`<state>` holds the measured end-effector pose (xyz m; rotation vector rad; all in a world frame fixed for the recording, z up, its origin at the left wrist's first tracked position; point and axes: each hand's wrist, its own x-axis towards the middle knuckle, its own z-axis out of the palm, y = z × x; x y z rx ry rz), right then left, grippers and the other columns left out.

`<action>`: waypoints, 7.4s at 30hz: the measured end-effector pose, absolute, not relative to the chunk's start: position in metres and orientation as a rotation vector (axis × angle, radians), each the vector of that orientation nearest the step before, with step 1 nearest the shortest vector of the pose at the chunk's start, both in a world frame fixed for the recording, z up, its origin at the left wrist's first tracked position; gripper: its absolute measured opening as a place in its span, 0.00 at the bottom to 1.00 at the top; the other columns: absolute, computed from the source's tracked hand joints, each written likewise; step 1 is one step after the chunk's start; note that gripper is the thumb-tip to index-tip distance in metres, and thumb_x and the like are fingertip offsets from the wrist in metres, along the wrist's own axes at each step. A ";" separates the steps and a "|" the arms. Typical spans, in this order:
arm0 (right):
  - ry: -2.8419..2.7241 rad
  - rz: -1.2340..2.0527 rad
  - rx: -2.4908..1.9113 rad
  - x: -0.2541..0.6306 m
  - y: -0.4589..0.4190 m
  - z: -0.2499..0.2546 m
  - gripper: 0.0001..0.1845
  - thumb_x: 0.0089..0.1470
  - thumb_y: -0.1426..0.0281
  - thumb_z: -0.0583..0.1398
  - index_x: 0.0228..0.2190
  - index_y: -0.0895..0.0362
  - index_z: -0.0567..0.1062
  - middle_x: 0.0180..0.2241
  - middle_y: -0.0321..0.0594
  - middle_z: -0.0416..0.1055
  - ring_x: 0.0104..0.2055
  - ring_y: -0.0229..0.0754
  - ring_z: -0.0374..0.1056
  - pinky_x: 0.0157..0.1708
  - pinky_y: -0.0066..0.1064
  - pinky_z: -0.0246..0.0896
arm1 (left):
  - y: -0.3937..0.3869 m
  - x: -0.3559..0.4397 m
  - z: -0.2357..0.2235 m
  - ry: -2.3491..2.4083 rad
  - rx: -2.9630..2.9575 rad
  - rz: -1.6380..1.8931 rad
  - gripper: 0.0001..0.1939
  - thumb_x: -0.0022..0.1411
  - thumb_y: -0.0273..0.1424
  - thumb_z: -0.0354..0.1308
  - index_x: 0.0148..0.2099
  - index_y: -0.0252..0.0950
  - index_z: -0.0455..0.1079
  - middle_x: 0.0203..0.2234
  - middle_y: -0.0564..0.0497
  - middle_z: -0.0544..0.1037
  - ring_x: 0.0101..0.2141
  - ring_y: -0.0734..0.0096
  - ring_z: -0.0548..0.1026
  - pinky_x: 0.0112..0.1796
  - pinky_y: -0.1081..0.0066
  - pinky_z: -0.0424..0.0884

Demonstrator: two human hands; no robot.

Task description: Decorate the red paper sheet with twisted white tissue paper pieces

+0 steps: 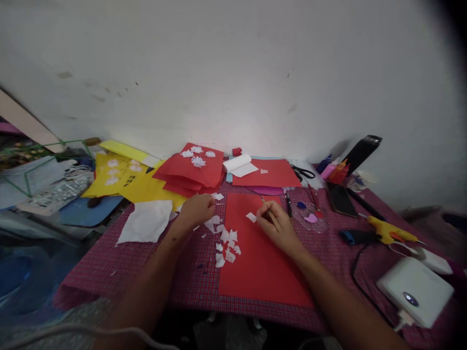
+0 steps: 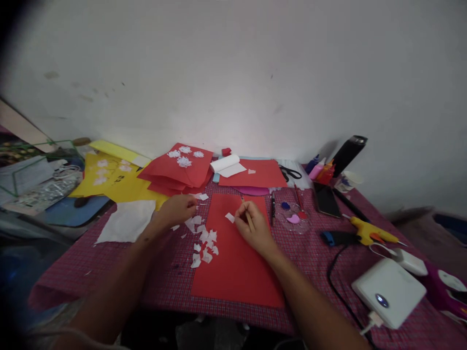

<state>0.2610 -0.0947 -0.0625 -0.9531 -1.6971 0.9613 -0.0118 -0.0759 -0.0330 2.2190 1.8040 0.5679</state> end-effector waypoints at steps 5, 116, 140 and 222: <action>-1.700 0.955 -0.962 0.260 -0.094 -0.063 0.06 0.54 0.71 0.58 0.34 0.53 0.63 0.32 0.36 0.67 0.32 0.39 0.64 0.34 0.31 0.59 | -0.079 -0.006 -0.033 1.458 2.273 0.637 0.08 0.50 0.30 0.58 0.35 0.38 0.73 0.28 0.51 0.74 0.29 0.68 0.69 0.30 0.71 0.60; -1.325 1.288 -0.954 0.252 -0.096 -0.053 0.18 0.54 0.57 0.63 0.23 0.59 0.76 0.21 0.38 0.73 0.19 0.36 0.65 0.21 0.28 0.61 | -0.112 0.057 -0.042 1.003 2.123 0.880 0.18 0.68 0.31 0.48 0.58 0.40 0.65 0.46 0.47 0.77 0.41 0.67 0.76 0.40 0.71 0.68; -1.297 1.225 -0.900 0.256 -0.097 -0.051 0.14 0.56 0.59 0.62 0.32 0.58 0.77 0.24 0.37 0.72 0.21 0.36 0.64 0.23 0.28 0.59 | -0.104 0.057 -0.053 0.956 1.726 0.929 0.17 0.64 0.34 0.53 0.54 0.37 0.66 0.33 0.49 0.79 0.33 0.71 0.76 0.33 0.73 0.68; -1.344 1.254 -0.868 0.256 -0.095 -0.055 0.07 0.54 0.65 0.62 0.34 0.55 0.78 0.29 0.37 0.76 0.23 0.35 0.65 0.25 0.28 0.60 | -0.088 0.047 -0.051 1.007 1.262 1.086 0.15 0.52 0.28 0.62 0.44 0.34 0.69 0.30 0.51 0.78 0.28 0.72 0.77 0.27 0.75 0.70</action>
